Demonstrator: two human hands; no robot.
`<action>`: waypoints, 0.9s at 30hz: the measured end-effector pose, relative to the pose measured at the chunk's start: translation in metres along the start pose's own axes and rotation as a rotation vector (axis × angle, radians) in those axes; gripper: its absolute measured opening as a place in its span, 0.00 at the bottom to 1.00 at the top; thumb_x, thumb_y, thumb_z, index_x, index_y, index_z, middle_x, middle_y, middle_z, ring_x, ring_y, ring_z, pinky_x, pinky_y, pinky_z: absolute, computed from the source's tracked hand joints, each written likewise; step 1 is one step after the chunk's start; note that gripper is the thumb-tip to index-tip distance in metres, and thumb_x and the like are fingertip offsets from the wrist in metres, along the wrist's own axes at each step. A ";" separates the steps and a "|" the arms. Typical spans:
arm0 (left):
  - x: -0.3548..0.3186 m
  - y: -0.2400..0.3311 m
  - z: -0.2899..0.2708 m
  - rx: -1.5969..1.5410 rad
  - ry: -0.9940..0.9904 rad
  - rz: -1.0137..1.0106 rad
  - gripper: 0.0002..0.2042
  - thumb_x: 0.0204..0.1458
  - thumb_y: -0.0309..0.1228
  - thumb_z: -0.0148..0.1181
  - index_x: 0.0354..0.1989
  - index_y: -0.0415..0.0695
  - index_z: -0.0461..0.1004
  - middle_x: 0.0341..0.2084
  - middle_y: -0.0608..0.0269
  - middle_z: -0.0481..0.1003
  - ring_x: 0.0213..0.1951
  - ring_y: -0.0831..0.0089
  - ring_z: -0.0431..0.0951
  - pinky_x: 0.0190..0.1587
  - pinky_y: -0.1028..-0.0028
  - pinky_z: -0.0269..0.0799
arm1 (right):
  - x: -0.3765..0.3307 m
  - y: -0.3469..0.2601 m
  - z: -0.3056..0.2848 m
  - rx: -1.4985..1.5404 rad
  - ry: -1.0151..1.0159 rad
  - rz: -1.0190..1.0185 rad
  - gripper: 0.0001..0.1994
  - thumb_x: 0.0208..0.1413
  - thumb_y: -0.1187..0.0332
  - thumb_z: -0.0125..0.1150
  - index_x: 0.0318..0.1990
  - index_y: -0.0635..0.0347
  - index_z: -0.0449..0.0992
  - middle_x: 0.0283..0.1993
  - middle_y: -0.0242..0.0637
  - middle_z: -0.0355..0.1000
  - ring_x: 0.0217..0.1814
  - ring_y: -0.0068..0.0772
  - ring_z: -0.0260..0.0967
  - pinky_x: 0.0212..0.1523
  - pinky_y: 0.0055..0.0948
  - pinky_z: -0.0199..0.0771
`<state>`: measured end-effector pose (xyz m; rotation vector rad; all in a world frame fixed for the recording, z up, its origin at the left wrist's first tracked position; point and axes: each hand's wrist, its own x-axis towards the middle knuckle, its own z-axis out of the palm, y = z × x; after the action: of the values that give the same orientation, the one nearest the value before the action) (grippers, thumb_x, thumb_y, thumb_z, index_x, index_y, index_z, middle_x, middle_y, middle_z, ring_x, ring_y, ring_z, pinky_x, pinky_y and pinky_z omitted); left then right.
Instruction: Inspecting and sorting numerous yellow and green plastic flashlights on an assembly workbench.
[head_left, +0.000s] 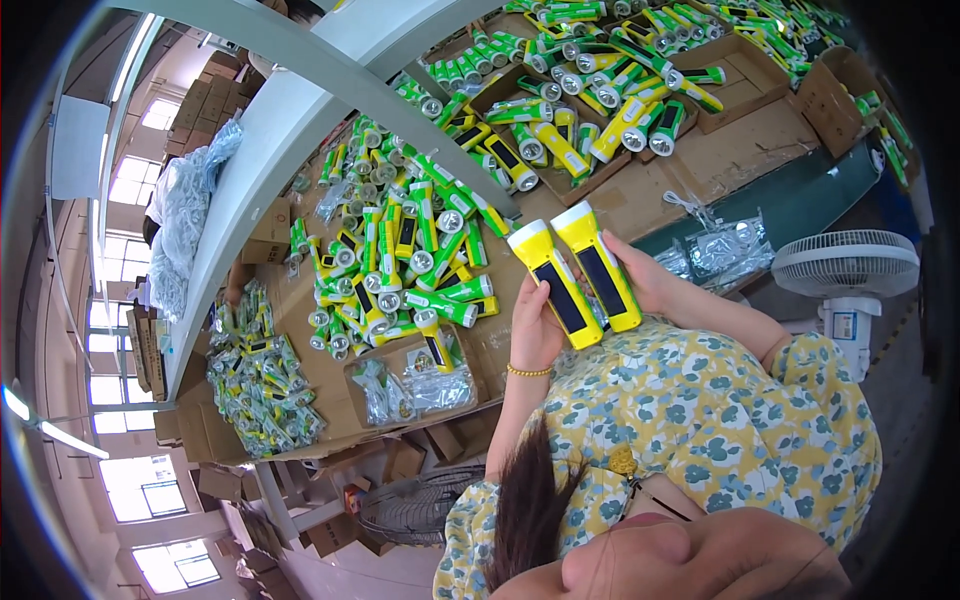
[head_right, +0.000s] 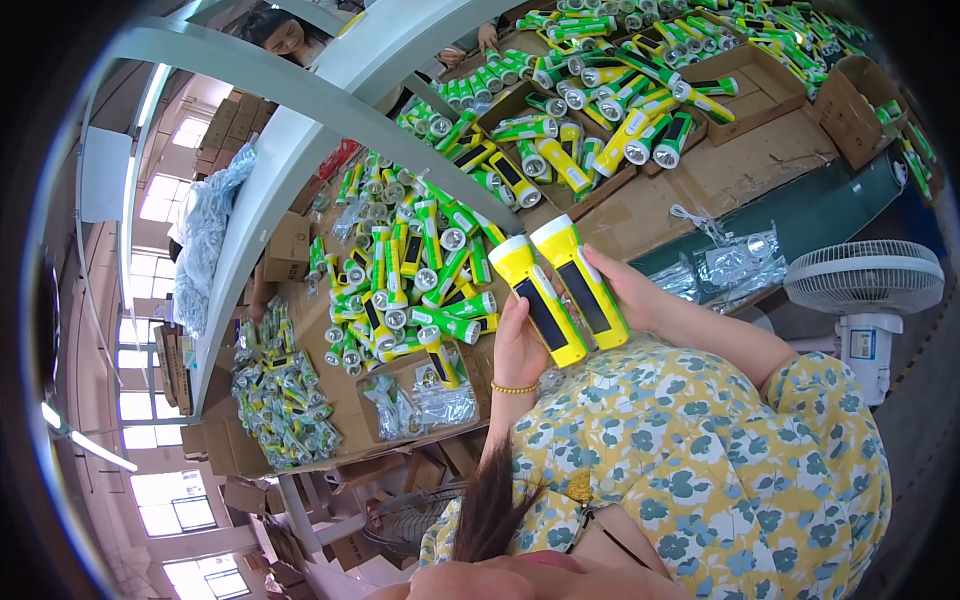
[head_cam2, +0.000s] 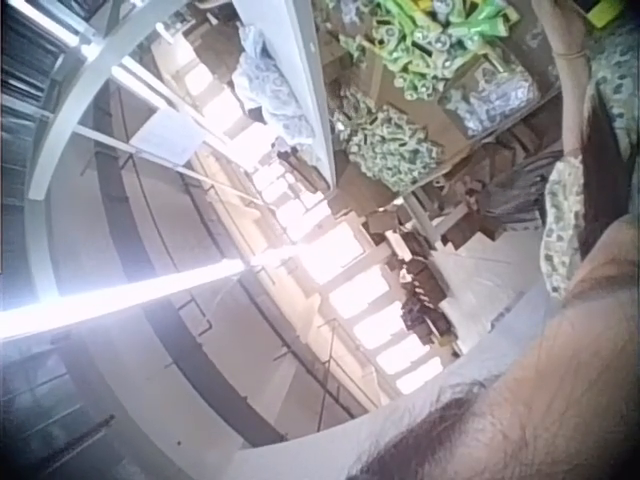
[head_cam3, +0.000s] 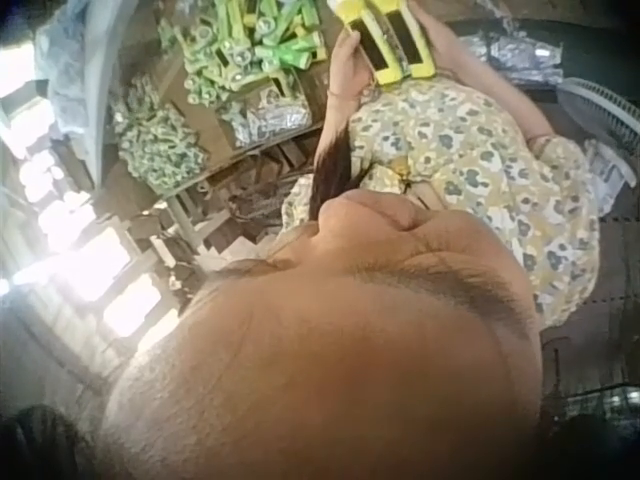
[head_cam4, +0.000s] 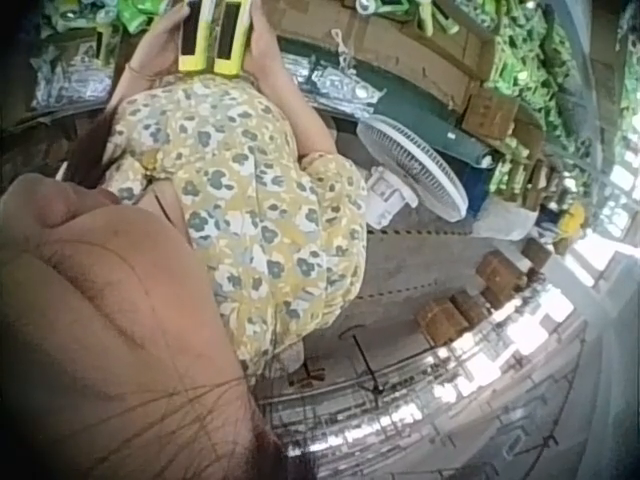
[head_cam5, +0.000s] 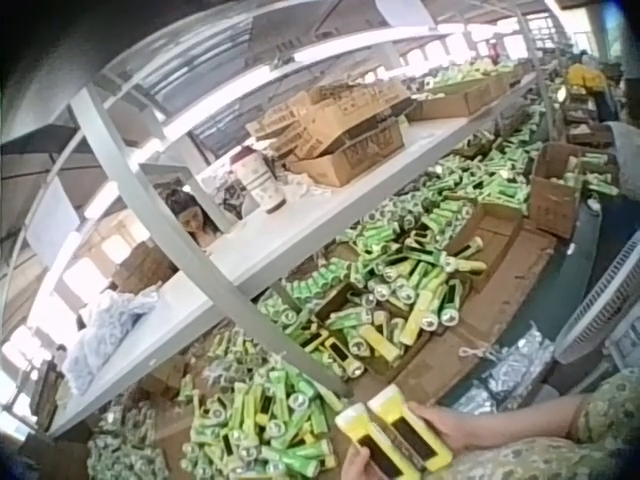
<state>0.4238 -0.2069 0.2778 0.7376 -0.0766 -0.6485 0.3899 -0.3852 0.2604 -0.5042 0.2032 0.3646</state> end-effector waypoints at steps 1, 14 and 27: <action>-0.001 0.002 -0.001 -0.017 -0.041 0.006 0.19 0.59 0.29 0.48 0.57 0.39 0.59 0.50 0.57 0.69 0.50 0.63 0.72 0.54 0.63 0.69 | 0.000 0.000 0.004 0.043 0.041 0.002 0.23 0.65 0.48 0.36 0.52 0.55 0.68 0.41 0.35 0.73 0.42 0.29 0.72 0.44 0.30 0.74; -0.007 0.005 0.003 0.123 0.022 0.096 0.25 0.53 0.18 0.53 0.60 0.40 0.57 0.51 0.58 0.70 0.51 0.68 0.73 0.53 0.69 0.71 | -0.003 -0.002 -0.003 -0.029 0.014 -0.050 0.24 0.66 0.48 0.34 0.57 0.55 0.64 0.49 0.36 0.70 0.48 0.27 0.70 0.48 0.33 0.73; -0.009 0.001 -0.004 0.108 0.045 0.089 0.20 0.55 0.21 0.52 0.57 0.38 0.60 0.49 0.56 0.72 0.50 0.67 0.74 0.53 0.69 0.71 | -0.008 -0.002 0.014 -0.057 0.089 -0.068 0.23 0.66 0.51 0.33 0.57 0.57 0.63 0.49 0.39 0.70 0.49 0.31 0.70 0.49 0.34 0.72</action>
<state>0.4183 -0.1987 0.2767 0.8475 -0.1032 -0.5457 0.3845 -0.3824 0.2754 -0.5830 0.2613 0.2829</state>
